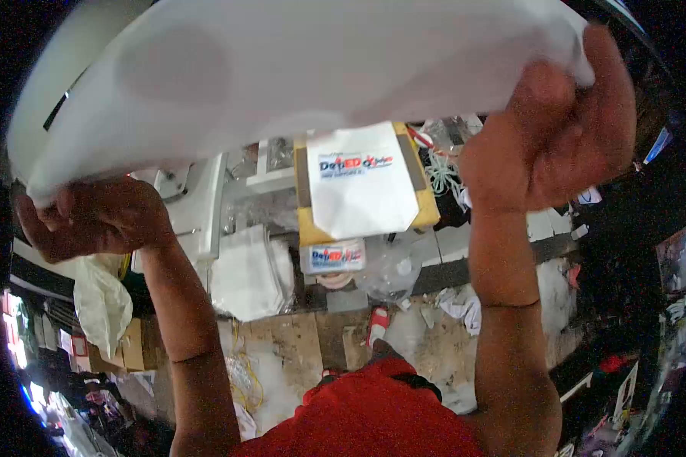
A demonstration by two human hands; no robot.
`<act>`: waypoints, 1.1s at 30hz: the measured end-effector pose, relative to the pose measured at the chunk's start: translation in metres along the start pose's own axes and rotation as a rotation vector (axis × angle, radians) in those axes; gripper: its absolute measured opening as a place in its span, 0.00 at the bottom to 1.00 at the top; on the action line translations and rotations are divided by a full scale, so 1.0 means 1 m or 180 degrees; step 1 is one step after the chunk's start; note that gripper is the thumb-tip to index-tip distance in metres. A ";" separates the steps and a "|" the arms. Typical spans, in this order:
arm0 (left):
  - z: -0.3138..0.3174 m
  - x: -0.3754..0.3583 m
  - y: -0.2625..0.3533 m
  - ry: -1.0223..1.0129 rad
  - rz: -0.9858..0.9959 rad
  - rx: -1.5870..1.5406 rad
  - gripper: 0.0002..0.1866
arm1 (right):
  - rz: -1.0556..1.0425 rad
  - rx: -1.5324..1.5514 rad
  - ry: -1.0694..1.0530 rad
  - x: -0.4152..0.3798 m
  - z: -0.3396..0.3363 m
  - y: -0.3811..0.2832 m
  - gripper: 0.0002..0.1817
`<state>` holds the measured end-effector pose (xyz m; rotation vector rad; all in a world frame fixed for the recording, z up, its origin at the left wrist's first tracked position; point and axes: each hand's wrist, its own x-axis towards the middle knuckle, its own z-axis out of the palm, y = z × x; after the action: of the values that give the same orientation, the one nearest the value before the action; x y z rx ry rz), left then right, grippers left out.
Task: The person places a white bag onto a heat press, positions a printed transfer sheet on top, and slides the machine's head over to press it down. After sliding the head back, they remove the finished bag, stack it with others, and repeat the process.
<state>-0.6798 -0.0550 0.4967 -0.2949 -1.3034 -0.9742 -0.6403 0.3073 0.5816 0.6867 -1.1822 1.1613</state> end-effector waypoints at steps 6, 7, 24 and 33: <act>0.098 -0.219 -0.076 -0.4020 -0.1654 0.2917 0.21 | 0.2273 -0.1985 -0.2776 -0.239 -0.080 0.220 0.12; 0.086 -0.283 -0.096 -0.4081 -0.1682 0.2927 0.26 | 0.2452 -0.1737 -0.2763 -0.297 -0.106 0.246 0.13; 0.047 -0.368 -0.095 -0.2714 -0.1454 0.1882 0.27 | 0.2255 -0.2063 -0.2549 -0.361 -0.153 0.235 0.15; 0.045 -0.365 -0.094 -0.2881 -0.1755 0.1939 0.27 | 0.2093 -0.2113 -0.2395 -0.363 -0.152 0.232 0.16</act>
<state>-0.7622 0.0791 0.1510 0.1431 -2.5282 -0.8476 -0.7913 0.3975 0.1601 0.1933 -2.4165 0.9267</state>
